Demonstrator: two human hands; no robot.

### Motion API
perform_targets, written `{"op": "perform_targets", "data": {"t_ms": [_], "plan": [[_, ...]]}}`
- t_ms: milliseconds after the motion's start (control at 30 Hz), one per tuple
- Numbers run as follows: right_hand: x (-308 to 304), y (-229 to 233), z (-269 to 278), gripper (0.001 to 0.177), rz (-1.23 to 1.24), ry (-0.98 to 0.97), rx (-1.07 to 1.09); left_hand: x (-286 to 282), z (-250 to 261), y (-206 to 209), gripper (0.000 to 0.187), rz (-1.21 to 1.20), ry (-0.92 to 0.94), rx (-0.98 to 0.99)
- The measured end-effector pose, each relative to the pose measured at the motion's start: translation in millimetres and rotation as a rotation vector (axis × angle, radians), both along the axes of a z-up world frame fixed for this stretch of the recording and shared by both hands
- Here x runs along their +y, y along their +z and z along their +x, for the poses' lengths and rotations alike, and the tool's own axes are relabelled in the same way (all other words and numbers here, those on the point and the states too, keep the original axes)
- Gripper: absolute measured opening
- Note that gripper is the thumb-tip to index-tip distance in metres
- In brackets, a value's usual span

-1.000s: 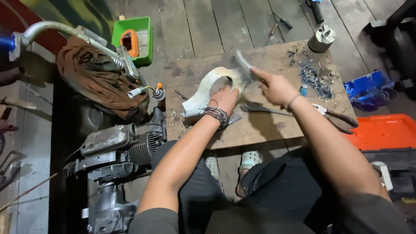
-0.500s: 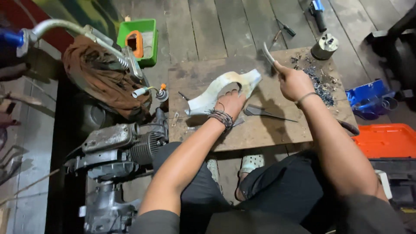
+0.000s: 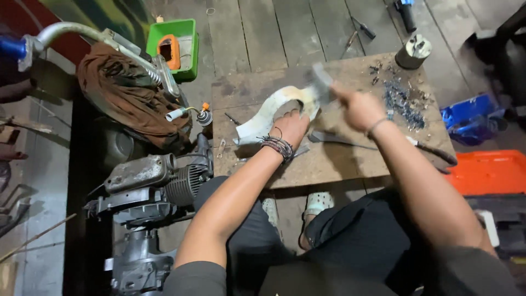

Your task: The person scrubs a dark metal part with a wire brush, then flips it over to clean the other side. They then pick up a white metal part and scrub it with the same wire brush, flipping it over to clean the other side as well.

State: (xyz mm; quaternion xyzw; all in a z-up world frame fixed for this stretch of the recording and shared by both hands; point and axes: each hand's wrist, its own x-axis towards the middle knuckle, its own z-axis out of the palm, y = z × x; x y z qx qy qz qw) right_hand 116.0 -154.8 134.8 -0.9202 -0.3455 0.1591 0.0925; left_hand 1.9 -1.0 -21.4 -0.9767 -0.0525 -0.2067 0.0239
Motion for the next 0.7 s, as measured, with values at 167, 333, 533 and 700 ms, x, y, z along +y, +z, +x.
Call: {"op": "perform_targets", "data": {"t_ms": [167,333,533,700], "plan": [[-12,18,13,0.058,0.036,-0.092,-0.084,-6,-8,37,0.017,-0.031,0.003,0.061],[-2,4,-1,0.051,0.272,-0.019,0.271,2,-4,18,0.014,-0.040,-0.013,0.073],[-4,18,-1,0.056,0.169,-0.076,-0.057,-9,-17,31,0.009,-0.068,-0.024,0.165],[-6,-5,21,0.059,-0.079,-0.015,-0.181,-12,-19,66,0.011,-0.057,-0.010,0.150]]}}
